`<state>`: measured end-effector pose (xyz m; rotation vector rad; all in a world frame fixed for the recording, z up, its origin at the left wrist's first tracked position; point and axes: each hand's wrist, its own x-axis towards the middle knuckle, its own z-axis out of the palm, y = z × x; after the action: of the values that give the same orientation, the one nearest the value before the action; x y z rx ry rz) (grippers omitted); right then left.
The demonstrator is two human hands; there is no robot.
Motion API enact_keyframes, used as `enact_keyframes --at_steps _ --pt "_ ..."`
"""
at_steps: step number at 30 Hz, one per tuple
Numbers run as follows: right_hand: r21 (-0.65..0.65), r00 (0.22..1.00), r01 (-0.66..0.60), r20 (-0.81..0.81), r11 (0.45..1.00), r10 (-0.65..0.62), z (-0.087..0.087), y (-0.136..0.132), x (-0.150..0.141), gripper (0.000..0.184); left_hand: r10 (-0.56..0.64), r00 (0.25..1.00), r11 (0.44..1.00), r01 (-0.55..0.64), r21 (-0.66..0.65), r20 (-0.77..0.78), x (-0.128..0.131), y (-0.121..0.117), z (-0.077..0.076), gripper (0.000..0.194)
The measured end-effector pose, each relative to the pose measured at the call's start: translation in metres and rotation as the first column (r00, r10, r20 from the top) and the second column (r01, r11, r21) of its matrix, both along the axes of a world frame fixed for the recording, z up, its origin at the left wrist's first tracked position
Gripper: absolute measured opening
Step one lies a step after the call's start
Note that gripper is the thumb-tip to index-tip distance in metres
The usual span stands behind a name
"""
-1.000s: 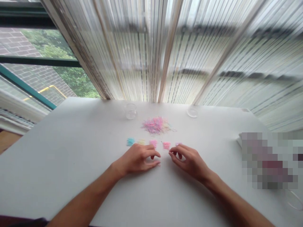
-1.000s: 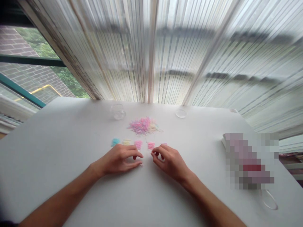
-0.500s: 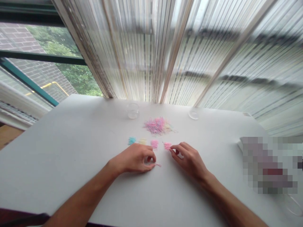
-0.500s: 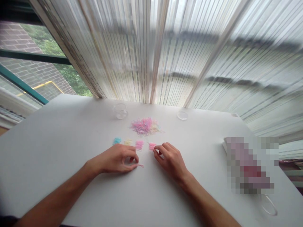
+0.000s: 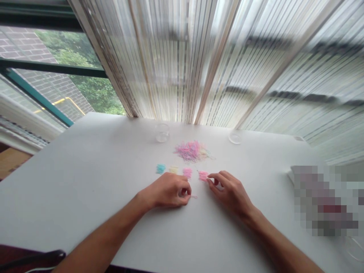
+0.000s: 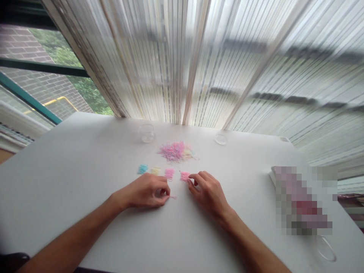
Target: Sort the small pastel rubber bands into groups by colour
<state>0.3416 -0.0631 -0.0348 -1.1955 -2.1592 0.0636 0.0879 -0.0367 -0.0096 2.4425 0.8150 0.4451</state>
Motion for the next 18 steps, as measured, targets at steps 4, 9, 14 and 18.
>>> enact_keyframes --at_steps 4,9,14,18 --pt "-0.045 0.992 -0.091 -0.096 0.995 0.087 0.005 -0.005 -0.004 0.009 0.000 0.996 0.999 -0.004 0.045 0.088 0.000 0.001 -0.002 0.010" --pt "-0.099 0.955 -0.289 -0.097 0.952 0.280 0.007 -0.013 -0.011 0.009 -0.009 0.989 0.998 0.000 0.061 0.147 0.002 0.000 -0.002 0.009" --pt "-0.123 0.954 -0.298 -0.068 0.947 0.292 0.003 -0.015 -0.013 0.012 -0.015 0.989 0.998 0.005 0.066 0.149 0.004 0.000 -0.003 0.009" --pt "-0.093 0.962 -0.269 -0.067 0.959 0.264 0.003 -0.012 -0.011 0.014 -0.013 0.993 0.997 0.003 0.082 0.116 0.003 0.001 -0.004 0.005"
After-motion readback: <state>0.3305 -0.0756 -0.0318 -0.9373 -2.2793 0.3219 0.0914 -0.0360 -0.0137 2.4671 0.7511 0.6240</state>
